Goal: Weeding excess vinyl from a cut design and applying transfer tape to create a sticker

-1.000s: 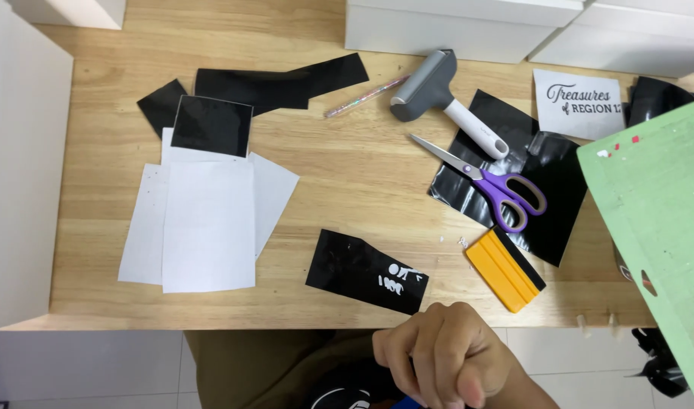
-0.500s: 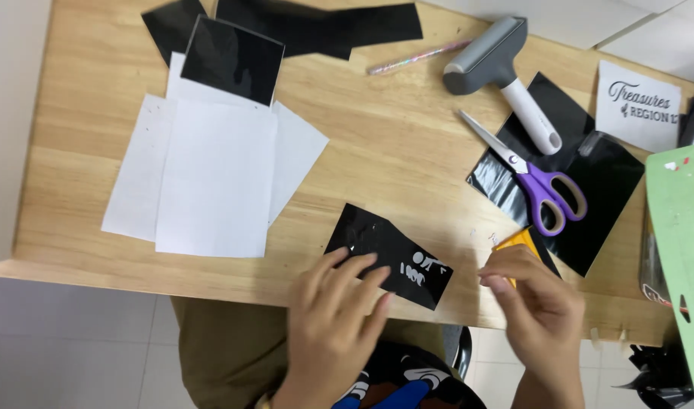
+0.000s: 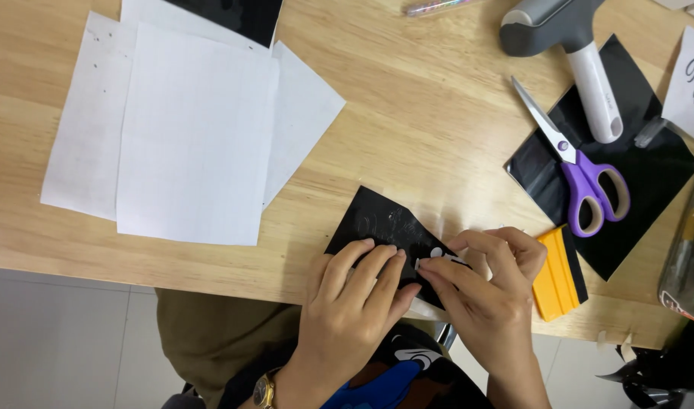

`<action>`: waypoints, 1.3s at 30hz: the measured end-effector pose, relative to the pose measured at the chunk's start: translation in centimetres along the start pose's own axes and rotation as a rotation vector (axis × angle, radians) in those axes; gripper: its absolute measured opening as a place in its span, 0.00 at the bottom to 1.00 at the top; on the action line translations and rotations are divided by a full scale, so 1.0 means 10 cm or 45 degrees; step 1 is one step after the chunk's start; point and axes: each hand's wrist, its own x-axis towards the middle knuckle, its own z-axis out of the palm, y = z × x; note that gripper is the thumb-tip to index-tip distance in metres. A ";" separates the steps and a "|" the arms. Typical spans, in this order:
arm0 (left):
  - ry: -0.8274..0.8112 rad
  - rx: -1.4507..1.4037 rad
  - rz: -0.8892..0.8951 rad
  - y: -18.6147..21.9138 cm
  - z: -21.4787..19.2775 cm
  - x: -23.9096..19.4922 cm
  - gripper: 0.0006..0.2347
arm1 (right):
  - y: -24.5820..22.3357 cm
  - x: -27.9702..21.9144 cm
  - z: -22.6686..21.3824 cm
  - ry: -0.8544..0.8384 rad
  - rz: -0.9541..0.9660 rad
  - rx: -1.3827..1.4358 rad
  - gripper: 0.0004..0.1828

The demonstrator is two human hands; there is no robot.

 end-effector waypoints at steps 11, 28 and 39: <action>-0.045 -0.043 -0.035 -0.03 -0.02 0.00 0.11 | -0.09 0.05 0.01 -0.049 0.086 -0.042 0.04; -0.008 -0.021 -0.033 -0.03 -0.03 -0.02 0.12 | -0.03 0.07 -0.02 -0.128 0.030 -0.002 0.04; -0.032 -0.053 -0.024 -0.02 -0.03 -0.06 0.12 | -0.02 0.04 -0.02 -0.091 0.044 -0.086 0.03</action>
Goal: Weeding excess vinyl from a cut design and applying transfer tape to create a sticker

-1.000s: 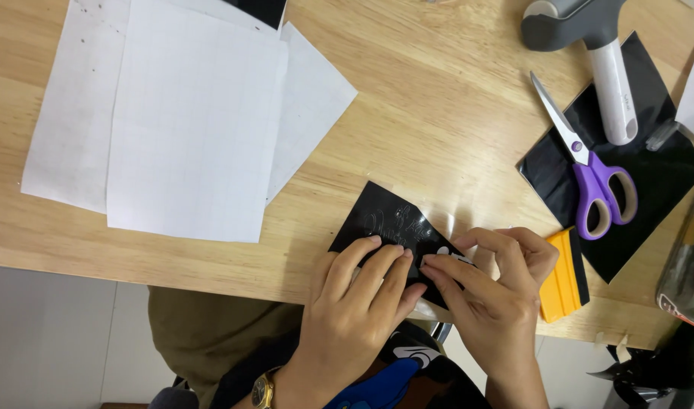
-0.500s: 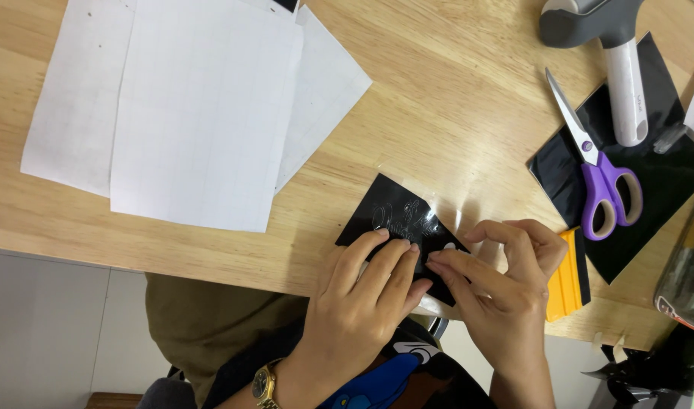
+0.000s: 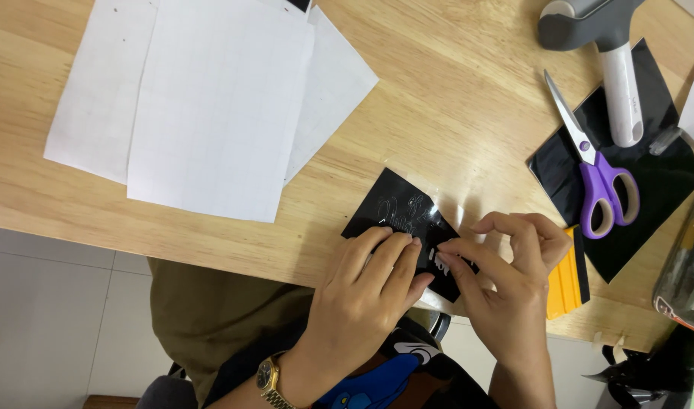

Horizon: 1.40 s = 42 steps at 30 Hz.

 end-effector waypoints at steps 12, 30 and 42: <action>0.021 -0.016 -0.003 0.00 -0.01 0.00 0.11 | -0.09 0.05 -0.03 -0.106 -0.174 -0.227 0.03; 0.047 0.007 -0.003 0.01 0.01 -0.03 0.11 | 0.02 -0.13 -0.04 -0.160 -0.170 -0.232 0.07; 0.037 -0.068 0.007 0.03 -0.04 0.03 0.12 | -0.03 0.01 -0.06 -0.014 -0.266 -0.294 0.06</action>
